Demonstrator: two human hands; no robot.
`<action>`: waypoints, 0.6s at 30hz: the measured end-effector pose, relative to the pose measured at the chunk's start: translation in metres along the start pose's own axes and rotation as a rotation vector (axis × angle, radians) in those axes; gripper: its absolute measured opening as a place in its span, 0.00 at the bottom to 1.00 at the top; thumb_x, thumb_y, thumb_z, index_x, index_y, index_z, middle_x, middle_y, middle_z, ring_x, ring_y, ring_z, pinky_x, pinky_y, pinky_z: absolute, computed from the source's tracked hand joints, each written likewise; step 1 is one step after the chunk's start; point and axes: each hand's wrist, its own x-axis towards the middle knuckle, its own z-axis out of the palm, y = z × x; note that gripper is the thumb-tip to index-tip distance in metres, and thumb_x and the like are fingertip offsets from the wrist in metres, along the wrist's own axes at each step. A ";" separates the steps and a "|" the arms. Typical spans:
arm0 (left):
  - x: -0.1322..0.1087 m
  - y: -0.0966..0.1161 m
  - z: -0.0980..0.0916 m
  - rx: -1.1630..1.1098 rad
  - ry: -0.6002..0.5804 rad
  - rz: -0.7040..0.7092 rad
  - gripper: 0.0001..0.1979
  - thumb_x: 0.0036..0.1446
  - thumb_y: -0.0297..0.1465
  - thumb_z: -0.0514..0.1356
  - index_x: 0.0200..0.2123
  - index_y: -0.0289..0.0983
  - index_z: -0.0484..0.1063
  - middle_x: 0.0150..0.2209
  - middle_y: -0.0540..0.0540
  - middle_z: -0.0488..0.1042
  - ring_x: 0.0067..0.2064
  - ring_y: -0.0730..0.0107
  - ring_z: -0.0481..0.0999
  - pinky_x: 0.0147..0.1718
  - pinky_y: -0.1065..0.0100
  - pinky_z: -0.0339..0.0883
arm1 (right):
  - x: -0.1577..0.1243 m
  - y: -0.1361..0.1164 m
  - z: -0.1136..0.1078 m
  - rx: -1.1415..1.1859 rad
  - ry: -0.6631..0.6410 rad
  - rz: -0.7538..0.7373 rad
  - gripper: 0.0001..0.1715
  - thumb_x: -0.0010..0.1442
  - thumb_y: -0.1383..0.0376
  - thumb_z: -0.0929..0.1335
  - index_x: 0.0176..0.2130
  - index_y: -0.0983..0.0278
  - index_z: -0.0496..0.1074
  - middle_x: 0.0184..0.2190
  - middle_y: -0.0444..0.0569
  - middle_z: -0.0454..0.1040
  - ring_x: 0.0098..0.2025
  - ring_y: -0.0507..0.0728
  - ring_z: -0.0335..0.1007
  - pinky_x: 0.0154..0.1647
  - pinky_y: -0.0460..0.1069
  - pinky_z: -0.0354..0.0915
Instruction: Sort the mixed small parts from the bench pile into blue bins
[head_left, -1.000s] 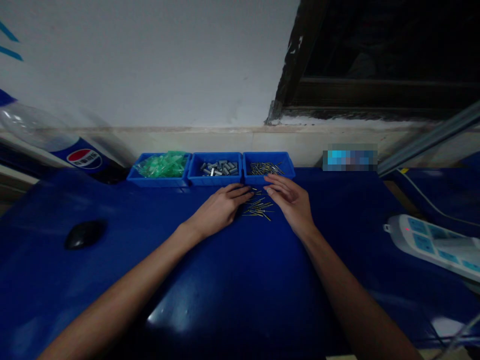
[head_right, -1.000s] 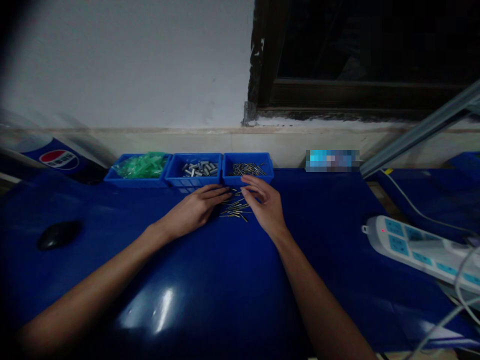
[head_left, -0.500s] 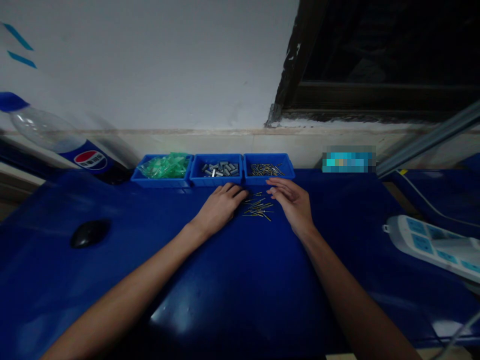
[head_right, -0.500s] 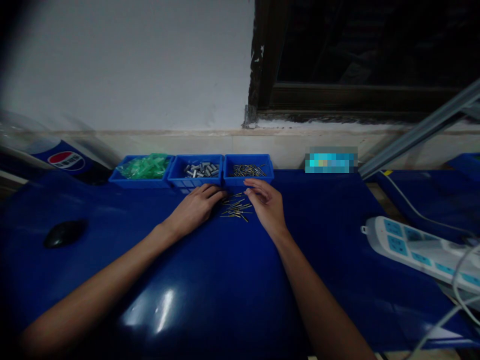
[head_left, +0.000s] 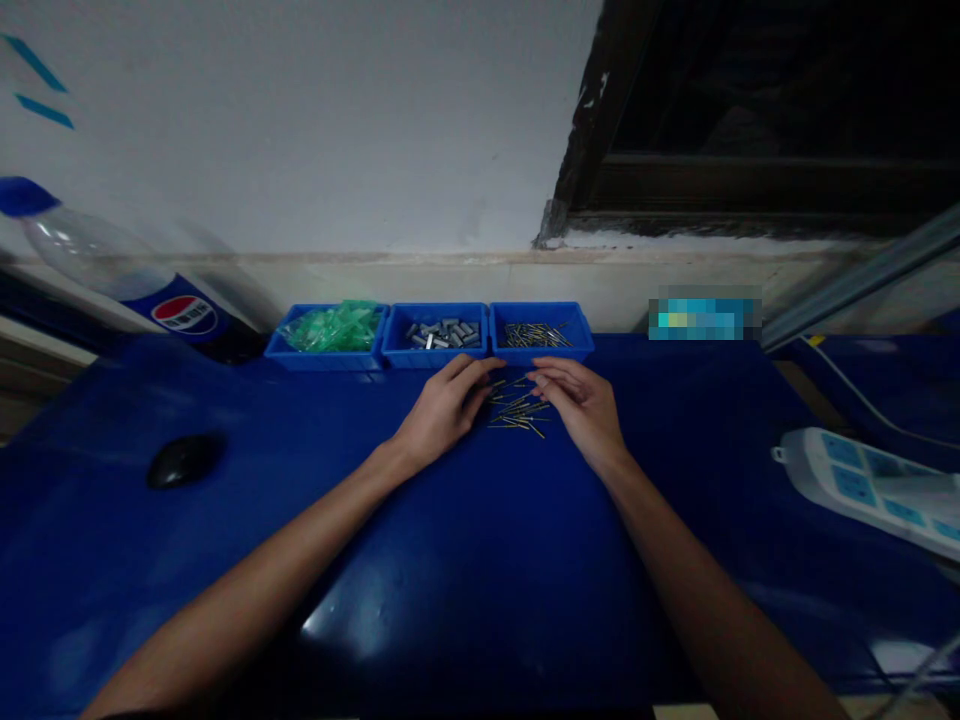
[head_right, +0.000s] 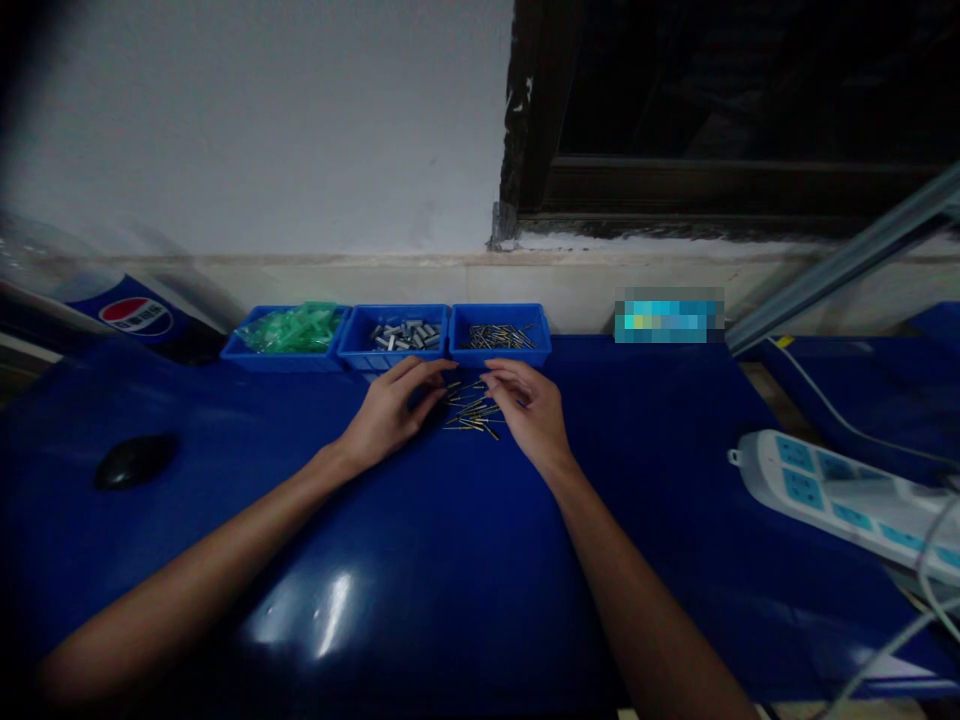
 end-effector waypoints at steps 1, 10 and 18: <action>0.001 0.002 -0.001 -0.043 0.040 0.005 0.18 0.68 0.25 0.58 0.59 0.39 0.70 0.44 0.44 0.75 0.44 0.67 0.77 0.47 0.62 0.75 | -0.001 0.000 0.000 -0.025 -0.018 0.001 0.14 0.60 0.58 0.74 0.47 0.59 0.80 0.39 0.49 0.84 0.37 0.58 0.81 0.44 0.55 0.76; 0.004 0.010 -0.005 -0.175 0.108 -0.019 0.16 0.62 0.29 0.66 0.54 0.37 0.74 0.41 0.46 0.79 0.38 0.71 0.78 0.43 0.66 0.75 | -0.006 0.000 0.010 0.098 -0.175 0.084 0.16 0.53 0.54 0.78 0.39 0.59 0.83 0.35 0.48 0.85 0.36 0.59 0.83 0.42 0.55 0.78; 0.004 0.011 -0.006 -0.122 0.067 -0.035 0.14 0.62 0.31 0.67 0.50 0.35 0.76 0.41 0.44 0.80 0.41 0.67 0.80 0.44 0.64 0.75 | -0.005 -0.002 0.006 0.106 -0.141 0.090 0.12 0.54 0.57 0.78 0.37 0.60 0.83 0.32 0.49 0.84 0.34 0.59 0.83 0.42 0.57 0.79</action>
